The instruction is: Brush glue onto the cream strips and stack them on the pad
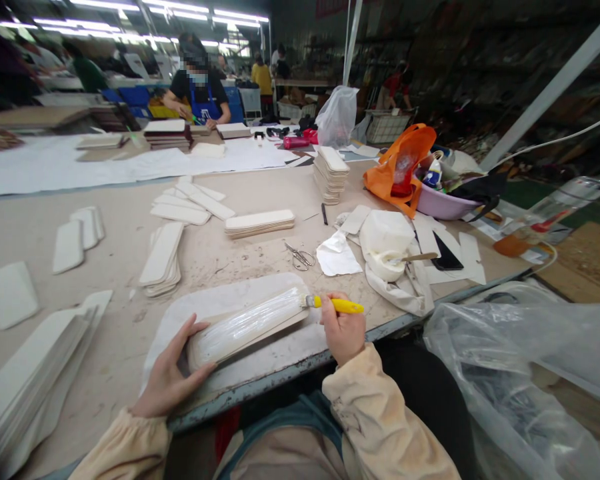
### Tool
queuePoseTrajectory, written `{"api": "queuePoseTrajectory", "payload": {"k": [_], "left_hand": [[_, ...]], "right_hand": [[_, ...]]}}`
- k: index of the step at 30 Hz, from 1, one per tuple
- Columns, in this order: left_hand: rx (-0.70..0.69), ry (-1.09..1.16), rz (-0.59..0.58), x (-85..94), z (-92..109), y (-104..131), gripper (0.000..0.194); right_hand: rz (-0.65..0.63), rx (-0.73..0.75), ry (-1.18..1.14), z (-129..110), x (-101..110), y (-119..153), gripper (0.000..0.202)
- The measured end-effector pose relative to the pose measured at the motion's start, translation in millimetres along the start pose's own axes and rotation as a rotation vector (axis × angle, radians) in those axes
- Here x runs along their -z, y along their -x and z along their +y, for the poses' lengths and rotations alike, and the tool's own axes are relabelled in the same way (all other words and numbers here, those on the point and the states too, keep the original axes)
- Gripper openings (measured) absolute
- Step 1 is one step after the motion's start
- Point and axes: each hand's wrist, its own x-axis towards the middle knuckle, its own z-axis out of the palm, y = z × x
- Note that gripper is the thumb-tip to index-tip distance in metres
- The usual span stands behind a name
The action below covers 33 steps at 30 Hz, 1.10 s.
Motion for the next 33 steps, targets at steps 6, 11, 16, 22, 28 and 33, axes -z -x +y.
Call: {"api": "queuePoseTrajectory", "payload": {"k": [6, 11, 16, 22, 28, 33], "left_hand": [[0.008, 0.017, -0.012, -1.6, -3.9, 2.3, 0.085], [0.002, 0.021, -0.004, -1.6, -4.4, 1.4, 0.085], [-0.007, 0.070, -0.006, -1.6, -1.0, 2.6, 0.084], [0.070, 0.252, 0.034, -0.4, -0.9, 5.9, 0.082], [0.469, -0.031, 0.275, 52.9, -20.7, -43.5, 0.050], [0.619, -0.278, 0.340, 96.9, -54.4, -108.8, 0.042]], "right_hand": [[0.027, 0.009, -0.140, -4.4, -9.4, -4.7, 0.029], [-0.036, 0.051, -0.047, 0.6, -18.1, -5.6, 0.030], [0.034, 0.008, -0.050, 3.9, -5.0, -6.0, 0.036], [0.132, -0.055, -0.470, 2.6, 7.7, -8.2, 0.029], [0.247, -0.056, -0.553, 10.8, 18.6, -8.4, 0.022], [0.218, -0.101, -0.543, 8.8, 20.8, -11.0, 0.027]]}}
